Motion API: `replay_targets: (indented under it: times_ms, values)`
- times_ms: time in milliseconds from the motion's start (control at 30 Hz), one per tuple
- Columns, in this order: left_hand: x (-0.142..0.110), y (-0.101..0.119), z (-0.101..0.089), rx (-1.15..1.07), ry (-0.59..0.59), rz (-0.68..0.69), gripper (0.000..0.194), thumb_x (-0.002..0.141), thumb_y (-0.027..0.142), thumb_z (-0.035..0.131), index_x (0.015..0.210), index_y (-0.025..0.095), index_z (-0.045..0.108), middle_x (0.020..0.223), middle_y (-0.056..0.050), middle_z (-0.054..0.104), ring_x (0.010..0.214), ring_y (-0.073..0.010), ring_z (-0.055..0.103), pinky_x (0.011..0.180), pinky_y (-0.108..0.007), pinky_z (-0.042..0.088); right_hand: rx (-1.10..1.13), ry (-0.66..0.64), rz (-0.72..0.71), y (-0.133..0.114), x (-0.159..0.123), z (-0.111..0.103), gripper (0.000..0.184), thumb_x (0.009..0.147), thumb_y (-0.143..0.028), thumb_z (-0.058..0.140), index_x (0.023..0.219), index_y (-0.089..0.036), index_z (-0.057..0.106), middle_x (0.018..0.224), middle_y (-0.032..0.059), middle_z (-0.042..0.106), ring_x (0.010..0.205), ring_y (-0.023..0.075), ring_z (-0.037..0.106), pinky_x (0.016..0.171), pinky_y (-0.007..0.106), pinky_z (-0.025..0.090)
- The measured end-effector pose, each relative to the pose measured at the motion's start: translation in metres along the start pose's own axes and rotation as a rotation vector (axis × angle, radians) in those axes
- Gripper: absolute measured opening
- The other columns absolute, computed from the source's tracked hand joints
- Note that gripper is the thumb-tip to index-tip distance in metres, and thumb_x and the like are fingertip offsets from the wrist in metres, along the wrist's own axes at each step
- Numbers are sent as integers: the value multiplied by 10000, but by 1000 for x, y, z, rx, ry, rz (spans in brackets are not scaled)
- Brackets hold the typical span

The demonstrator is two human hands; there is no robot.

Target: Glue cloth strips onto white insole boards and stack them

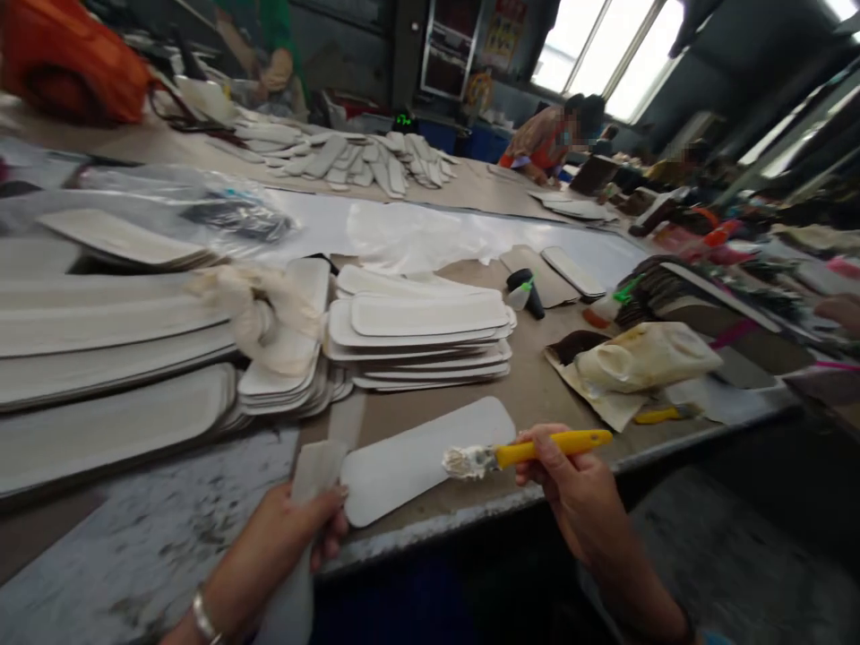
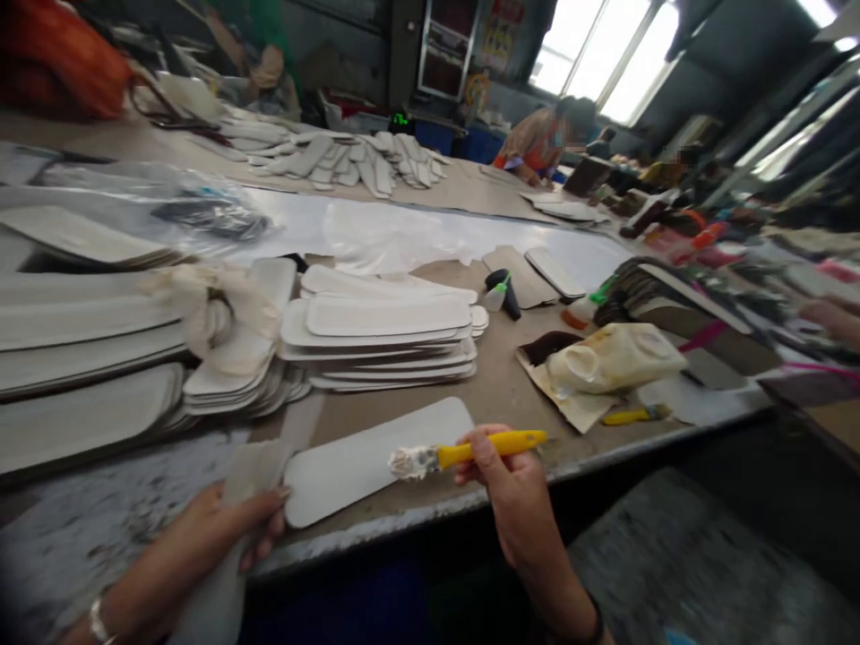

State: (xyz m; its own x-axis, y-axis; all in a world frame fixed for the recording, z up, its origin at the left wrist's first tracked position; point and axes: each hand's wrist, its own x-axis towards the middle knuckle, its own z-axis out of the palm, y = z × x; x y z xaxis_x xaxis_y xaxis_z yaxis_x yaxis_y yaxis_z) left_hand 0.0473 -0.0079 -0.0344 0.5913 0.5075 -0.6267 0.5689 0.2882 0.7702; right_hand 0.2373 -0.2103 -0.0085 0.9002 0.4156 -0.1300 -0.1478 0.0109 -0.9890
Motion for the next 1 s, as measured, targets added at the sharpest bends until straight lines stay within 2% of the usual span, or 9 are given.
replay_targets:
  times_ms: [67,133,267,467,700,800,1000]
  values:
    - [-1,7,1,-48,-13,-31,405,548,564,615,457,174,557,390,-3,523,382,-95,446,415,-229,332,-26,-126,-1,10,-12,30,308,776,-459,718,803,-158,662,702,6,635,564,112,599,541,217,528]
    - [-1,11,1,-69,-17,-43,386,539,544,610,451,173,552,384,-7,522,372,-93,441,412,-228,327,-72,-205,-16,18,-18,53,315,802,-470,685,805,-157,654,641,-2,622,547,120,604,566,229,530]
    - [-2,12,-1,-92,-45,-39,349,550,508,596,462,173,552,376,-9,525,358,-90,435,408,-226,313,-186,-223,-73,22,-18,72,338,794,-497,671,785,-162,630,589,3,617,513,150,613,538,258,534]
    - [1,7,-5,-107,-90,-33,345,560,494,582,460,165,551,380,-15,535,344,-86,436,406,-225,311,-359,-179,-240,6,-24,73,274,832,-459,637,779,-191,621,546,1,606,480,167,605,473,261,513]
    - [3,5,-6,-106,-103,-24,342,545,503,596,476,170,554,385,-3,538,358,-89,442,418,-228,327,-388,-236,-258,15,-33,84,225,873,-414,596,816,-196,607,590,-1,605,504,157,607,480,256,508]
    - [3,1,-6,-96,-104,-23,385,569,541,569,476,167,568,378,-8,537,362,-95,453,435,-231,332,-502,-163,-341,19,-25,73,226,877,-403,589,813,-188,611,663,19,616,520,152,604,509,268,511]
    - [8,-12,-5,-76,-95,-7,436,568,600,579,463,178,577,369,-14,542,349,-106,442,422,-242,324,-739,-15,-510,19,-4,36,216,891,-386,564,838,-182,611,718,51,632,609,188,623,565,310,509]
